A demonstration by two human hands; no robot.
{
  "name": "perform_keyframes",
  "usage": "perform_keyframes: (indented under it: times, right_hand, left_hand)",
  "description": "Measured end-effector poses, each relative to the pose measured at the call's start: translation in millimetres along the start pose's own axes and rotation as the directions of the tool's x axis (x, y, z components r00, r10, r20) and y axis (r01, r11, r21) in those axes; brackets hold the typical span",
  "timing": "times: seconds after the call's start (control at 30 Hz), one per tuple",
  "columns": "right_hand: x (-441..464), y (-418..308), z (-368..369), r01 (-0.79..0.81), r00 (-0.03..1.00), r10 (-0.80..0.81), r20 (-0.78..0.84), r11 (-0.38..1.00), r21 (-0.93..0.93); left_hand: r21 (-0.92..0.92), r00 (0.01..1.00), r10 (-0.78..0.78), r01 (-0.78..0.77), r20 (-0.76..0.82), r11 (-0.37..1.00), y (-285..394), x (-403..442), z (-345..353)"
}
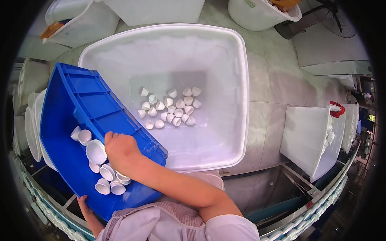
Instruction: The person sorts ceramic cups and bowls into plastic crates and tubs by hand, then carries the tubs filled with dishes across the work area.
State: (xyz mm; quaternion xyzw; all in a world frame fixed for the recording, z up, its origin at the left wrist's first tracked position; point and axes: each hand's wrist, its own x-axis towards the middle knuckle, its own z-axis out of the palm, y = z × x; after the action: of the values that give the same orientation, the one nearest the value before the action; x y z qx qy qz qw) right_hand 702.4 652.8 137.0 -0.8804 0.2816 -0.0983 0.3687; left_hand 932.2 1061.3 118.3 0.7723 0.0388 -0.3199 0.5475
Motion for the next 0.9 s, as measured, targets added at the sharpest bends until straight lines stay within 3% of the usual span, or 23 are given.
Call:
perform_keyframes:
  times: [0.23, 0.33, 0.37, 0.47, 0.57, 0.63, 0.73, 0.9]
  right_hand:
    - [-63, 82, -74, 0.242, 0.946, -0.257, 0.197, 0.966, 0.094]
    - [-80, 95, -100, 0.261, 0.93, -0.279, 0.238, 0.96, 0.103]
    - [-82, 93, -103, 0.264, 0.904, -0.291, 0.313, 0.956, 0.126]
    - [-94, 93, -106, 0.352, 0.874, -0.387, 0.294, 0.921, 0.165]
    - [-97, 89, -108, 0.266, 0.837, -0.344, 0.425, 0.936, 0.232]
    - [-103, 91, -99, 0.196, 0.856, -0.304, 0.418, 0.939, 0.281]
    - [-101, 96, -98, 0.104, 0.84, -0.29, 0.458, 0.915, 0.389]
    - [-99, 115, -105, 0.007, 0.826, -0.294, 0.481, 0.858, 0.513]
  left_hand:
    - [-0.267, 0.983, -0.109, 0.067, -0.148, 0.961, -107, -204, 121]
    - [-0.387, 0.931, -0.291, 0.19, -0.222, 0.902, -163, -262, 141]
    - [-0.423, 0.911, -0.32, 0.19, -0.26, 0.886, -172, -283, 155]
    - [-0.508, 0.877, -0.388, 0.207, -0.282, 0.836, -193, -316, 181]
    - [-0.538, 0.871, -0.413, 0.221, -0.267, 0.813, -205, -328, 180]
    - [-0.511, 0.873, -0.409, 0.231, -0.267, 0.828, -194, -334, 190]
    - [-0.684, 0.818, -0.534, 0.264, -0.216, 0.681, -205, -338, 179]
    - [-0.497, 0.905, -0.258, 0.062, -0.337, 0.866, -157, -375, 240]
